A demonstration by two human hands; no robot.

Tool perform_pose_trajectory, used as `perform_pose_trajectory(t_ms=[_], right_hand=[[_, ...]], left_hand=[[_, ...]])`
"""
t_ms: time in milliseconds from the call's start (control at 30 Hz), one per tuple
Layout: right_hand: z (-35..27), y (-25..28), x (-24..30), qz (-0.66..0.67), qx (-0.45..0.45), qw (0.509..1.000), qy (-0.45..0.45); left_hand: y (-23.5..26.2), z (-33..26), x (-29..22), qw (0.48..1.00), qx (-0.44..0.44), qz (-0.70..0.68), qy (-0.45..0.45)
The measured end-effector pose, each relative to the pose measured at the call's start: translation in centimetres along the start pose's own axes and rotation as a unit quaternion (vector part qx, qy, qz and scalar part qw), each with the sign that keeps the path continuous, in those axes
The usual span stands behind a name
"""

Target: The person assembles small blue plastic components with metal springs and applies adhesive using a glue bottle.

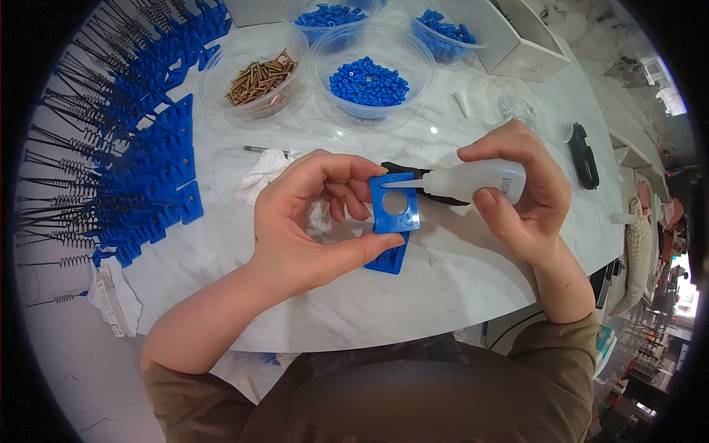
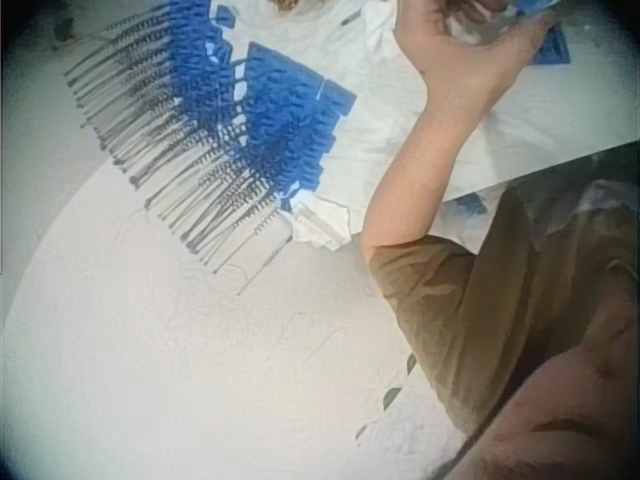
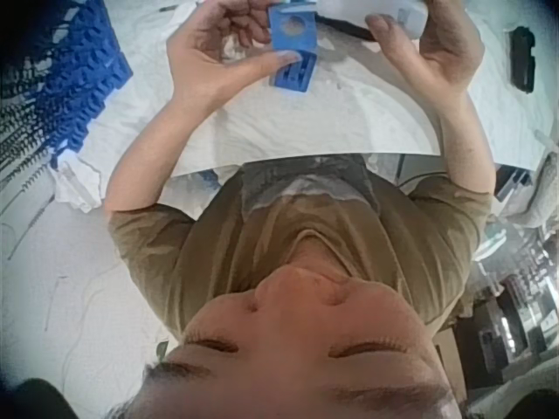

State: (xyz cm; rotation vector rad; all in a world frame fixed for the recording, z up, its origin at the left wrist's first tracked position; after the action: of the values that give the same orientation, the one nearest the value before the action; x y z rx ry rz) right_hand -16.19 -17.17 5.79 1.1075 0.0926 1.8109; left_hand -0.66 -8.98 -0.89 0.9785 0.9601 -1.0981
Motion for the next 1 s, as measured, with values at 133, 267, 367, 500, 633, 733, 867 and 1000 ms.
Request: perform_pose_trajectory(t_ms=[133, 267, 367, 500, 633, 733, 867, 1000], right_hand=[[0.1, 0.0, 0.1, -0.011, 0.005, 1.000, 0.004], [0.0, -0.1, 0.1, -0.010, 0.000, 1.000, 0.006], [0.1, 0.0, 0.3, -0.012, 0.006, 1.000, 0.011], [-0.2, 0.1, 0.2, 0.010, 0.000, 1.000, 0.005], [-0.3, 0.5, 0.0, 0.034, -0.022, 0.999, 0.005], [-0.3, 0.9, 0.4, 0.027, -0.031, 0.999, 0.014], [-0.2, 0.7, 1.0, 0.016, -0.012, 0.999, 0.048], [-0.1, 0.2, 1.4, 0.011, 0.007, 0.998, 0.063]], left_hand=[[-0.1, 0.0, 0.1, 1.000, 0.008, 0.005, 0.019], [-0.1, 0.0, 0.0, 1.000, 0.011, 0.007, 0.014], [0.0, -0.1, 0.0, 1.000, -0.002, 0.007, 0.001], [0.0, -0.1, -0.1, 1.000, -0.005, 0.003, -0.003], [0.1, 0.0, 0.0, 1.000, -0.007, 0.002, 0.002], [0.2, 0.0, -0.2, 1.000, -0.011, 0.010, -0.001], [0.3, 0.0, -0.2, 1.000, -0.016, 0.011, -0.010], [0.4, 0.0, -0.2, 1.000, -0.023, 0.005, -0.010]])
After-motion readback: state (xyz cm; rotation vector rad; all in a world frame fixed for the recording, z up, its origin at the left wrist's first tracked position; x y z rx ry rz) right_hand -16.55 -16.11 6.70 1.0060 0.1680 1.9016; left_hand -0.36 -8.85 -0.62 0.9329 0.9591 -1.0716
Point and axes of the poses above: each hand's wrist, its own z-axis towards the middle knuckle, its own y-axis out of the back of the hand, x = y × z, the point moved 9 cm from there along z, towards the middle knuckle, and after that the axes turned 1 degree about z, right-handed, at the moved point
